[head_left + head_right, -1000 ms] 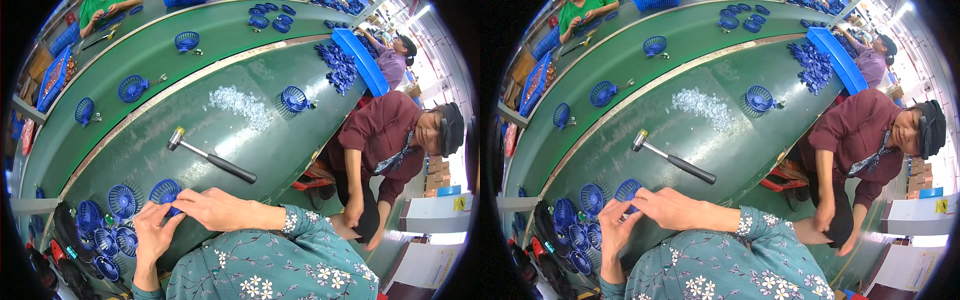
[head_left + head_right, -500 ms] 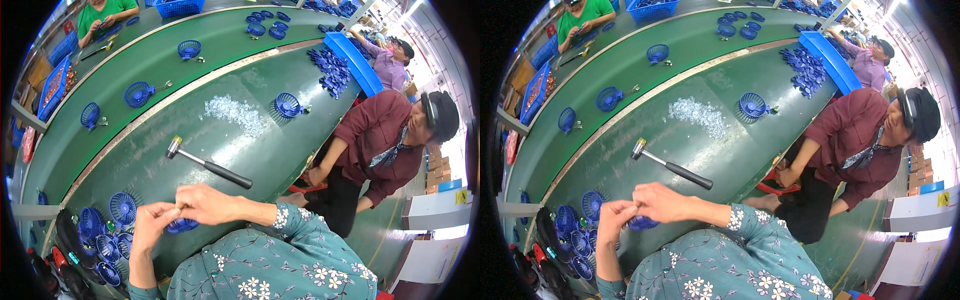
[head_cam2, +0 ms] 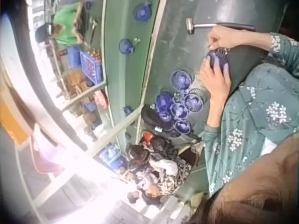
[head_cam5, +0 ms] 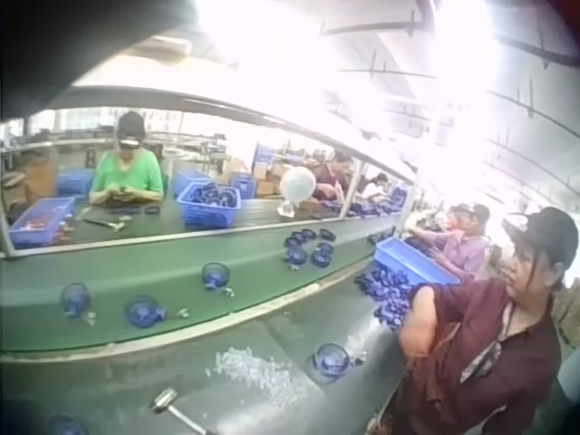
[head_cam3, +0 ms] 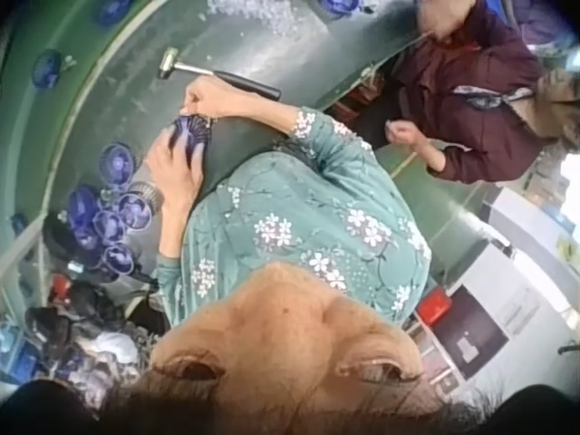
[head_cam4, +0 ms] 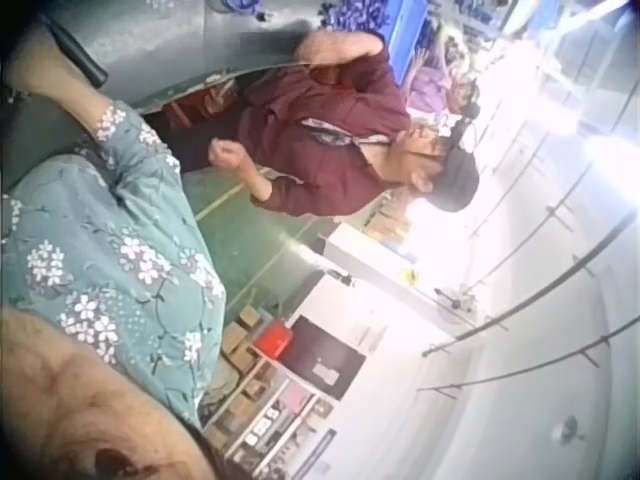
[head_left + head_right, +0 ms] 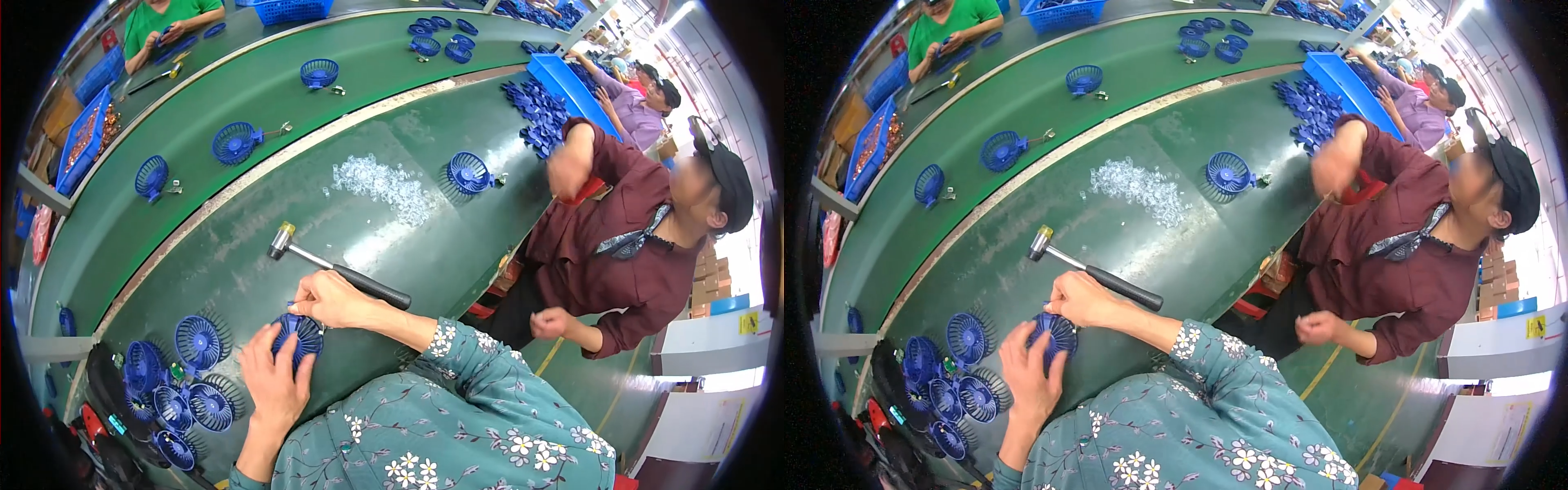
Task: The person assembles mini fan casings by attaching small circuit boards to the plastic frames, tapping parts into place with a small mallet, and placing the assembled units onto the conveyor belt.
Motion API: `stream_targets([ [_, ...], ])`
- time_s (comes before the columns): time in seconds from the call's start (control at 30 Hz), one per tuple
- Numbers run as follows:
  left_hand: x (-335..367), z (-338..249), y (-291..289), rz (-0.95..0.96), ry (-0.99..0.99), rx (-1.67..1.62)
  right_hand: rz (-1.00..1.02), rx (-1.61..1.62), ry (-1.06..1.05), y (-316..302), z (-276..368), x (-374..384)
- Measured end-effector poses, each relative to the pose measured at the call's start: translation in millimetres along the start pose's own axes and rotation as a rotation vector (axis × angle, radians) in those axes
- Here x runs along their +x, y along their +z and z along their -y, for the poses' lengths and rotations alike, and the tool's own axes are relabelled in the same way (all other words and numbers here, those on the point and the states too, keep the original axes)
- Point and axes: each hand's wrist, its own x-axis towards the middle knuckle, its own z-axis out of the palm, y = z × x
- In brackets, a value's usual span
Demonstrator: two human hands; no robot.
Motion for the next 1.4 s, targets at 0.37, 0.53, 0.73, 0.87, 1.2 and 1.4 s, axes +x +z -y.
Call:
stream_targets([
  [0.37, -9, -1, 5, 0.007, 0.016, -0.016, -0.167, -0.475, -0.336, -1, 8, -15],
  [0.53, -9, -4, 2, 0.005, 0.006, 0.000, -0.140, -0.531, -0.308, 0, 13, -18],
  [0.73, -16, 3, 6, -0.016, 0.021, 0.013, -0.546, -0.630, -0.441, 3, 5, -9],
  [0.87, -21, 12, 11, -0.048, 0.043, 0.012, -0.636, -0.696, -0.444, 7, 2, 2],
  [1.2, -34, 19, 11, -0.101, -0.005, 0.020, -0.526, -0.423, -0.267, 9, 4, 2],
  [1.4, -25, 20, 15, -0.136, 0.040, 0.031, -0.334, -0.172, -0.267, -13, 27, -58],
])
